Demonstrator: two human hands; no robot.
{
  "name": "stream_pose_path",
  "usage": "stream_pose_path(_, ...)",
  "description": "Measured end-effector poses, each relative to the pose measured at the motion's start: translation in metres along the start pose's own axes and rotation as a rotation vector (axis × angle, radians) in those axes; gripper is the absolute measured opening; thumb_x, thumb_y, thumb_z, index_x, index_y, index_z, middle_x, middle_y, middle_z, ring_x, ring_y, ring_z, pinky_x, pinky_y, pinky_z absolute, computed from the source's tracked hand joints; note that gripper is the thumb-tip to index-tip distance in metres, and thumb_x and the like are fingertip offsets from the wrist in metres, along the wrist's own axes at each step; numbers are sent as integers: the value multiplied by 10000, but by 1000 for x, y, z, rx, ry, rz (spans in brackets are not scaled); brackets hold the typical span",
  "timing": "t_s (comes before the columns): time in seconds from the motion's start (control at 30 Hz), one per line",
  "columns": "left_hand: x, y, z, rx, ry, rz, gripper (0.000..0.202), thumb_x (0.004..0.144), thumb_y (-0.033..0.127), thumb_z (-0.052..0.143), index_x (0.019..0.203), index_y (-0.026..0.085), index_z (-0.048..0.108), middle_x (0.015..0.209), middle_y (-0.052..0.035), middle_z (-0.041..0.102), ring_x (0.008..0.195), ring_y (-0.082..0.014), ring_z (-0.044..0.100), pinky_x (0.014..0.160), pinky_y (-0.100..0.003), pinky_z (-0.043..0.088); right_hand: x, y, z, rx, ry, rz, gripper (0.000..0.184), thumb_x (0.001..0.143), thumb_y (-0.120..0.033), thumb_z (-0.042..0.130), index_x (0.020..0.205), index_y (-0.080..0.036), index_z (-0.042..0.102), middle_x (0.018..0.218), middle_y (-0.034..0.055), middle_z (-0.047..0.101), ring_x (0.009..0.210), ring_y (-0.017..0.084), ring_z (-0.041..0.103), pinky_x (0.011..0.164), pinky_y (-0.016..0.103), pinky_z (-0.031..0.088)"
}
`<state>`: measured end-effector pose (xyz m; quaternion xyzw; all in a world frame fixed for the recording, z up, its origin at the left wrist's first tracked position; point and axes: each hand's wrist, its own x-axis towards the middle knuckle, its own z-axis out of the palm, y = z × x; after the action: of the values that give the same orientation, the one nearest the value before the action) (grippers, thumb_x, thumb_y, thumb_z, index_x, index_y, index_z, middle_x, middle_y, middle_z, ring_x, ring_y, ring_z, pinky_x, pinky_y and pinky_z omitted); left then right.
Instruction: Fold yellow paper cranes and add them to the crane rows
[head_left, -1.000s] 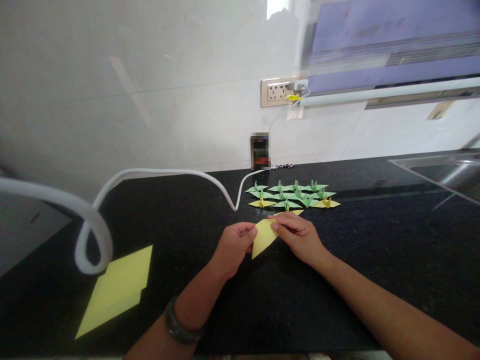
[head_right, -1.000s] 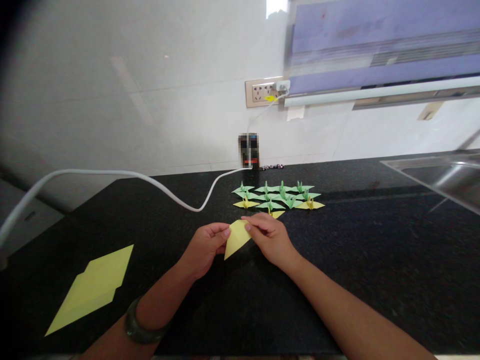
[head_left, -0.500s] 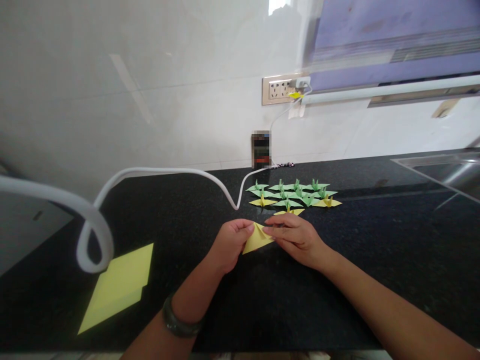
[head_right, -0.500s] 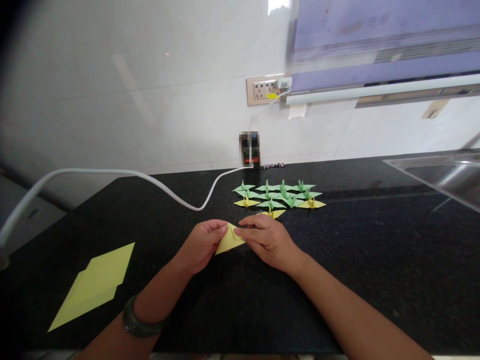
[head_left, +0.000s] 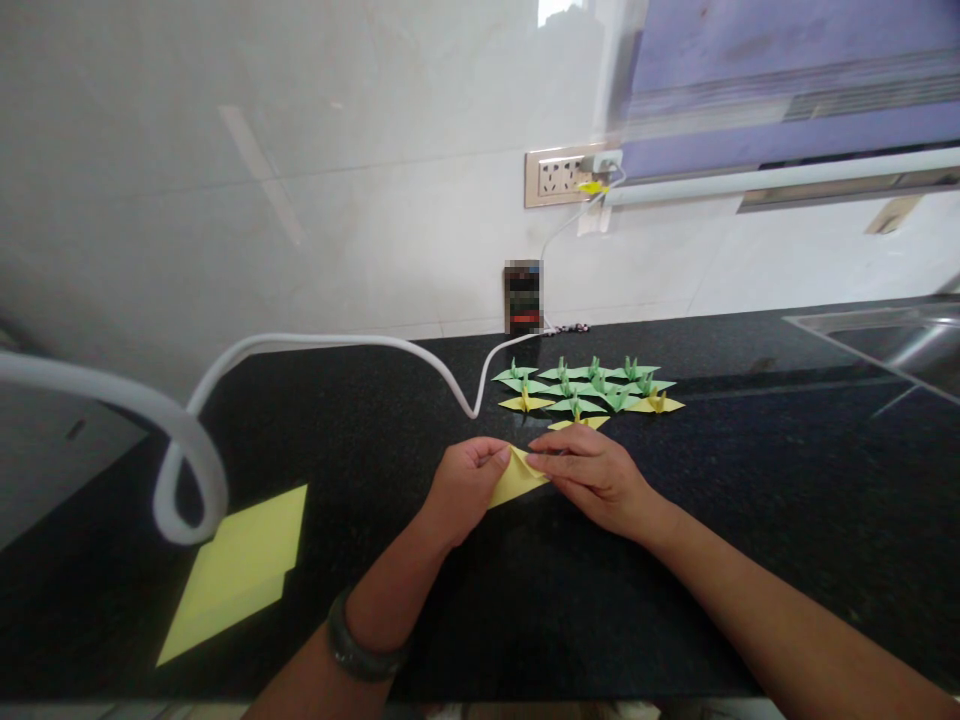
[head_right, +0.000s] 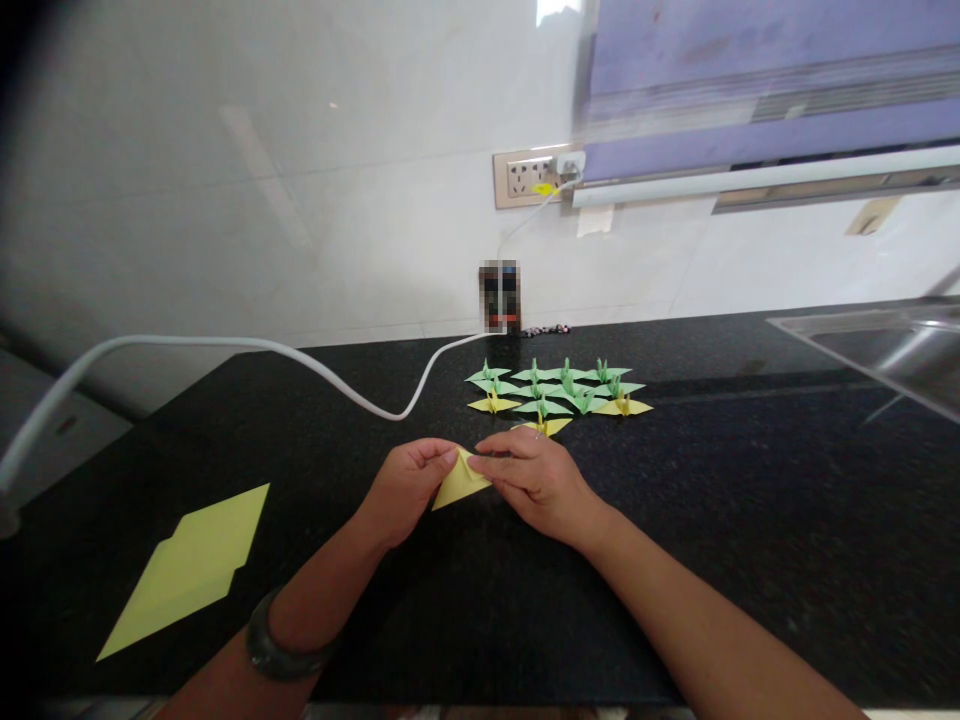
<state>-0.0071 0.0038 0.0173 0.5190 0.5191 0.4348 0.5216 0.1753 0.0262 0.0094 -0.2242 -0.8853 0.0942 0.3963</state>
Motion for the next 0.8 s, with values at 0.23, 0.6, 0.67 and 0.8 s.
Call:
stream_pose_path(0.23,2,-4,-5,-106,-60,-19,256,704,331,528,835,127,608,680,-40,618,576,-124,539,523,-226,383,-1,3,1,-91,-71,-47,304,778,-157,481,1055,-257,559,1027,61,558,871,163,511,724,327,427)
stream_pose_path(0.6,2,-1,-3,-314,-95,-109,217,679,302,567,792,120,599,600,-17,578,546,-125,541,509,-237,398,3,-2,-4,-137,-196,-32,291,806,-195,456,1079,-248,540,1006,56,568,845,153,500,724,310,415)
stream_pose_path(0.67,2,-1,-4,-313,-87,-118,216,675,299,572,791,117,595,604,-19,579,539,-123,540,499,-233,394,4,-2,-4,-142,-196,-44,284,807,-198,454,1073,-246,541,1004,58,570,846,155,499,724,313,414)
stream_pose_path(0.8,2,-1,-5,-329,-90,-139,226,665,304,584,788,115,588,621,-30,590,526,-119,540,486,-229,393,5,-3,-5,-149,-206,-65,271,800,-226,467,1060,-230,542,998,63,570,856,161,500,740,326,408)
